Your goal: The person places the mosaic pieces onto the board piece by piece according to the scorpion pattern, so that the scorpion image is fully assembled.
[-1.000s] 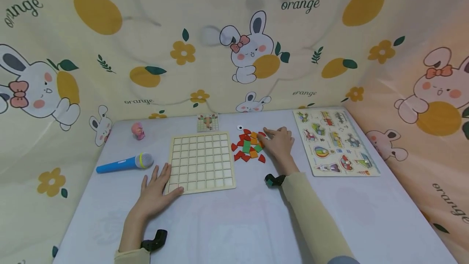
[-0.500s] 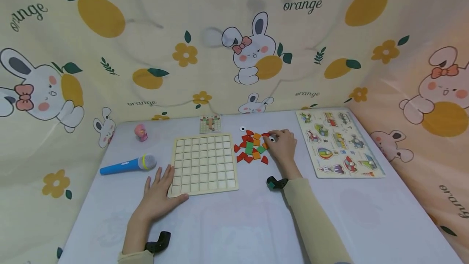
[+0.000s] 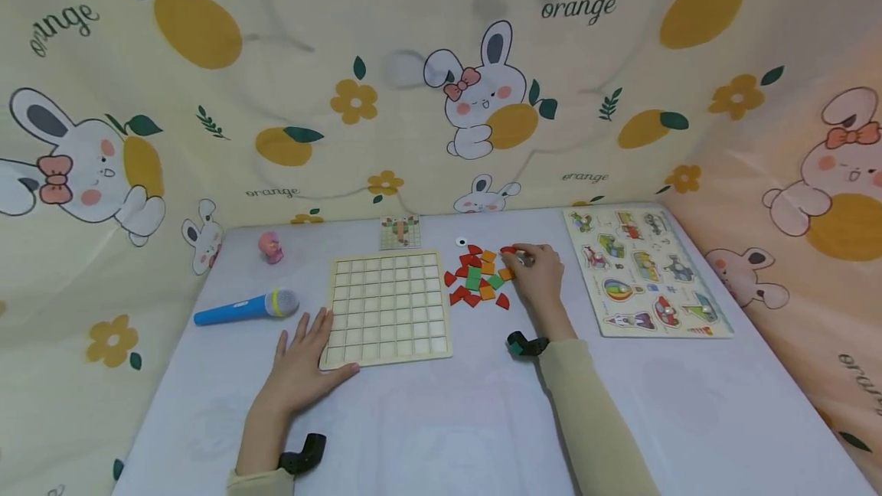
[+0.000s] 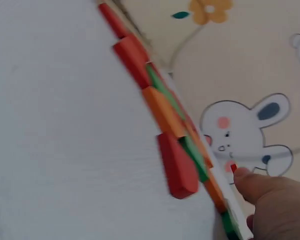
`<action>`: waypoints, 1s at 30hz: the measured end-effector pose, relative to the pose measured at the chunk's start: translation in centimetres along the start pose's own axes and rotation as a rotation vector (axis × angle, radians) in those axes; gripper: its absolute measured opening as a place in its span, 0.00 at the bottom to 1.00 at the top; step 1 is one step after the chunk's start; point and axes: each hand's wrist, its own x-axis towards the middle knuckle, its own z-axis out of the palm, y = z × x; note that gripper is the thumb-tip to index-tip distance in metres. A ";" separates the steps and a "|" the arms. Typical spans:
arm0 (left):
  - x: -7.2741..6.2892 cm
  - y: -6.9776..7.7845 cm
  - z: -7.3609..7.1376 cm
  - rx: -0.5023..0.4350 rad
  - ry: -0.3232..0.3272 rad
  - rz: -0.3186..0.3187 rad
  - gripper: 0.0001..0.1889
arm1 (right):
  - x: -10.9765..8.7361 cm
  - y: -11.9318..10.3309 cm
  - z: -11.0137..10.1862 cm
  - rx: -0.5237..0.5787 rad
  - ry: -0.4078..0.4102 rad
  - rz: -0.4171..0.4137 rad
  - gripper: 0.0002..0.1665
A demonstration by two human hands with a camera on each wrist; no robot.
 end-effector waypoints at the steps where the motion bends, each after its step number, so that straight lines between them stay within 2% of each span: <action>1: 0.1 0.2 0.0 -0.005 -0.001 0.003 0.64 | 0.0 0.1 -0.4 0.025 0.002 -0.002 0.25; 3: 0.3 0.4 0.0 -0.015 0.000 0.009 0.64 | 0.1 0.1 -1.0 0.065 0.002 -0.022 0.25; 7: 0.5 0.6 0.0 -0.027 0.006 0.018 0.63 | 0.1 -0.4 -1.8 0.078 -0.034 -0.089 0.25; 14: 0.7 0.7 0.3 -0.028 0.006 0.028 0.64 | -0.6 -3.3 -1.9 0.084 -0.111 -0.162 0.23; 22: 0.6 0.6 -0.4 -0.029 0.014 0.031 0.64 | -2.3 -7.0 -0.3 0.154 -0.142 -0.289 0.21; 30: -0.1 0.0 0.0 -0.032 0.008 0.028 0.63 | -4.0 -9.7 2.7 0.149 -0.189 -0.318 0.19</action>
